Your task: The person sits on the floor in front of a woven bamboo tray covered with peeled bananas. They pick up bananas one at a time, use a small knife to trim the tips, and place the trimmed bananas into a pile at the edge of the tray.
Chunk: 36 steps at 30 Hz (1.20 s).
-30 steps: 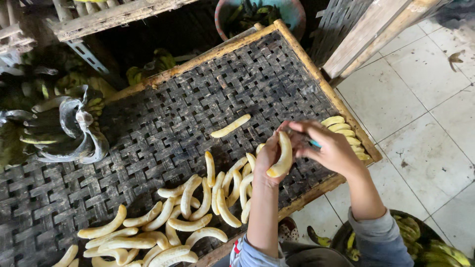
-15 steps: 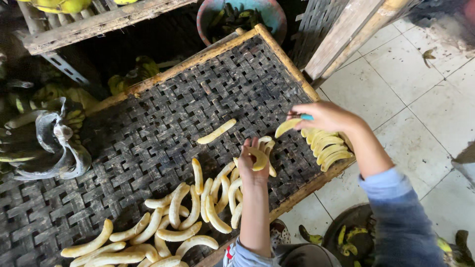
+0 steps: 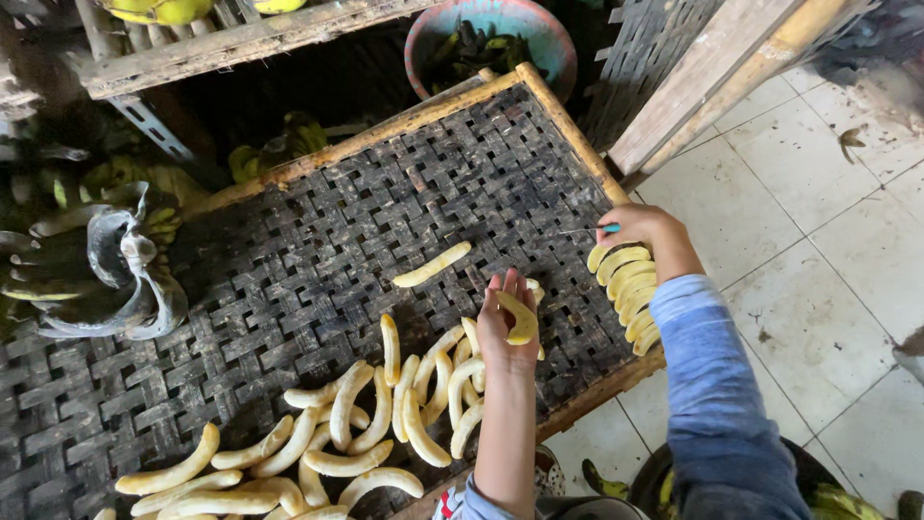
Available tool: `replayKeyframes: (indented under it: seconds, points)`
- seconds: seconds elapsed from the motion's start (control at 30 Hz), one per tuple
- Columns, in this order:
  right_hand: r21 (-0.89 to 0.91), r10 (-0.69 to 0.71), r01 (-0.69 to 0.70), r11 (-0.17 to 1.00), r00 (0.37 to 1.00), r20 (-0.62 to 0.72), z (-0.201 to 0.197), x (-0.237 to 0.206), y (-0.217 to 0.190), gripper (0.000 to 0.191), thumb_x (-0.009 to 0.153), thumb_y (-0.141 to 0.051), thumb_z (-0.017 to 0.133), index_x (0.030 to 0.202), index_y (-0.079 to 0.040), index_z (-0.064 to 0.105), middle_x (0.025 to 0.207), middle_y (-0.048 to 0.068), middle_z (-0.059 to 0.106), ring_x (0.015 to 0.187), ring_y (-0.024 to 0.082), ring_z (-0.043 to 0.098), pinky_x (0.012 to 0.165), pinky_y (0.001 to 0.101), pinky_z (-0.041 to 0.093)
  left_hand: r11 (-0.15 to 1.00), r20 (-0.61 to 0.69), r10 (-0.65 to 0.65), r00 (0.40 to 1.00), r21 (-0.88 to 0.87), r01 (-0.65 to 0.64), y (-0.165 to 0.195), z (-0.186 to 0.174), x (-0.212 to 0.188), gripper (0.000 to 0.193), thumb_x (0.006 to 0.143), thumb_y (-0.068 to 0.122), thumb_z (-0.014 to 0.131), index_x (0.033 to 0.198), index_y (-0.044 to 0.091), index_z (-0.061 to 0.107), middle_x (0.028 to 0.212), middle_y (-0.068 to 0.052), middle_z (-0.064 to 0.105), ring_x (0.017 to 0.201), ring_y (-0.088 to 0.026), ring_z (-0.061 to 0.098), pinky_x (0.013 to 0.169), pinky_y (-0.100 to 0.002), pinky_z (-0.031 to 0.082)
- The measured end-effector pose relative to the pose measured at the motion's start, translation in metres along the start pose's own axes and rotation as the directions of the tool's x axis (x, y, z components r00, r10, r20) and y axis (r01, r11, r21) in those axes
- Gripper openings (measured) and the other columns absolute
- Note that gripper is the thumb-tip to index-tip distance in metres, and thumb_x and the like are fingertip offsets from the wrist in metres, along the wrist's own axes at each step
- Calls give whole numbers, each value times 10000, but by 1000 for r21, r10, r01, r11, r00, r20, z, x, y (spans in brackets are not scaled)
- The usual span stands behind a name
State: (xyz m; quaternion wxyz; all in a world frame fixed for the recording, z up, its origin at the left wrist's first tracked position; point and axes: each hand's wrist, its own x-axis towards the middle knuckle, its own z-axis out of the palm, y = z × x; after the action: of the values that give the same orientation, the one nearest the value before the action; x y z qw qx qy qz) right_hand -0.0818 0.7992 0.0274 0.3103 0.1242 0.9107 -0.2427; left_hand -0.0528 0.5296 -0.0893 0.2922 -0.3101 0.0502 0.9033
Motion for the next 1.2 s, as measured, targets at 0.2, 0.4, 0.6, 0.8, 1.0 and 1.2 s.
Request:
replayKeyframes:
  seconds: [0.2,0.4,0.6,0.8,1.0,1.2]
  points:
    - [76,53,-44,996,990,-128,9,-2,10,206,845,-267,767,988,-122,791,989,34,812,916,156,736,824,333,555,1000,19,19,1000,16,-19,3,4,-7,324,1087,317,394,1306,119,526,1284,-71,645,1228,-230,585,1060,-375,443]
    - [57,207,-209,976,824,-528,41,0,8,203,988,-321,715,1012,-123,753,951,73,759,862,205,702,778,386,544,998,5,54,999,14,-54,5,22,-18,306,1107,251,478,1351,66,492,1309,-101,634,1209,-238,613,1077,-386,494]
    - [910,2,266,317,960,-281,137,-37,-63,267,934,-274,707,966,-10,726,667,23,613,477,82,494,442,255,366,907,50,295,954,300,-296,6,56,-57,470,1033,306,453,1460,150,333,1523,-34,552,1189,-252,576,987,-464,458]
    - [961,-158,95,258,986,-55,145,-58,-94,200,940,-185,767,910,-24,652,628,-24,570,473,60,484,431,244,336,730,267,420,868,469,-497,7,70,-72,625,1032,353,482,1585,160,264,1629,-5,414,1430,-219,406,1163,-407,328]
    - [319,-158,233,919,957,-242,52,-13,-59,235,942,-265,733,1128,-122,723,880,10,705,742,110,618,652,283,470,729,19,440,898,576,-370,5,65,-68,730,946,365,629,1571,198,292,1608,-49,397,1480,-204,375,1225,-428,198]
    - [-53,-87,74,996,949,-303,-3,13,-10,221,964,-239,685,1171,-173,721,1119,17,762,1010,178,695,875,373,521,774,-49,403,914,551,-312,9,65,-68,685,908,298,642,1528,208,365,1570,-33,490,1478,-170,387,1225,-456,137]
